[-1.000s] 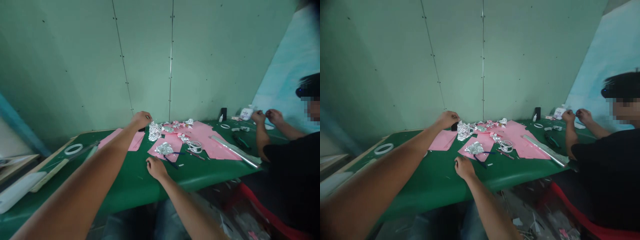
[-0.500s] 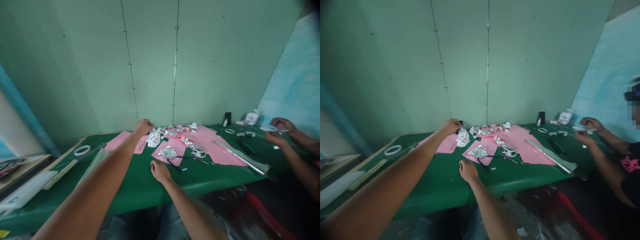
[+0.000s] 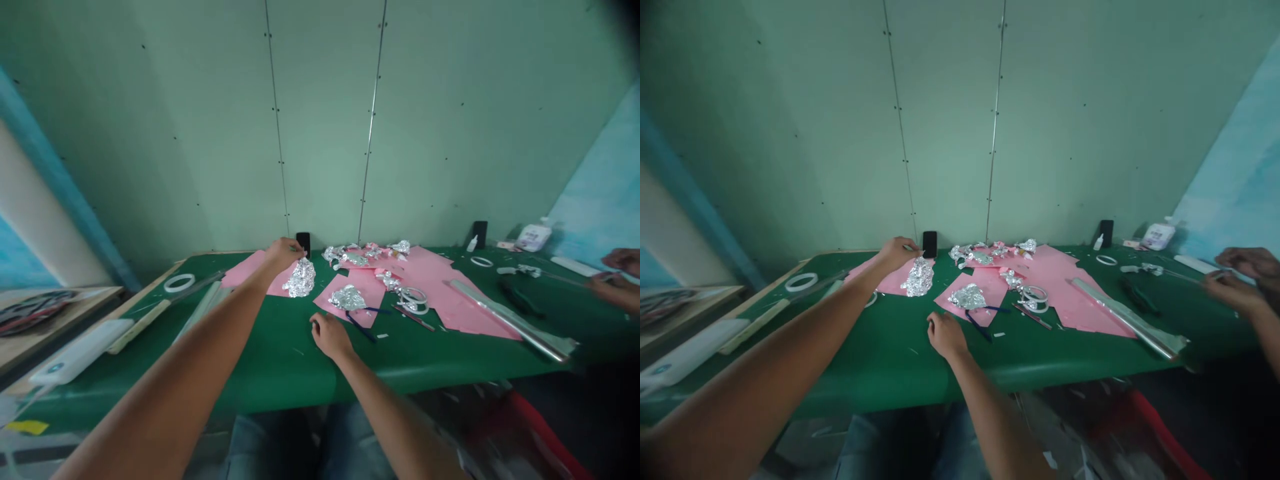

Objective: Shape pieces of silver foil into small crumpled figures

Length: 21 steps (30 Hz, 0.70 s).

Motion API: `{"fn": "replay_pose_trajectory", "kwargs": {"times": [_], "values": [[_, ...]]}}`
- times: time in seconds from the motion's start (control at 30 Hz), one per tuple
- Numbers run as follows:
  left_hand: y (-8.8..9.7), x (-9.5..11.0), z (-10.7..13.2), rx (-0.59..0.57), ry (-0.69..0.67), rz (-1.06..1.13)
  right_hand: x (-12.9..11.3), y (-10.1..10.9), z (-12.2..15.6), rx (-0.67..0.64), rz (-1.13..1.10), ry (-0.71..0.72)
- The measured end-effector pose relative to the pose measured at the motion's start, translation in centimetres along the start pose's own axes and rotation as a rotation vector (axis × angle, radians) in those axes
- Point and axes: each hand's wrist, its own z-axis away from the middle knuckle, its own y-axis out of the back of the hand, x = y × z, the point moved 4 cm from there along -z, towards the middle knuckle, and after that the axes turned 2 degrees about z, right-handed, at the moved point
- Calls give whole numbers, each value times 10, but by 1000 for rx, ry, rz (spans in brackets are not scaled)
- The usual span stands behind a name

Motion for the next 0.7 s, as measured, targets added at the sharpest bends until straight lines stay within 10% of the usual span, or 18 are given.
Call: {"fn": "replay_pose_trajectory", "kwargs": {"times": [0.27,0.7], "values": [[-27,-40,17,76,82,165,0,0,-1,-11,0,-20],[-51,11,-28,57,179,549,3,-5,-4,0,8,3]]}}
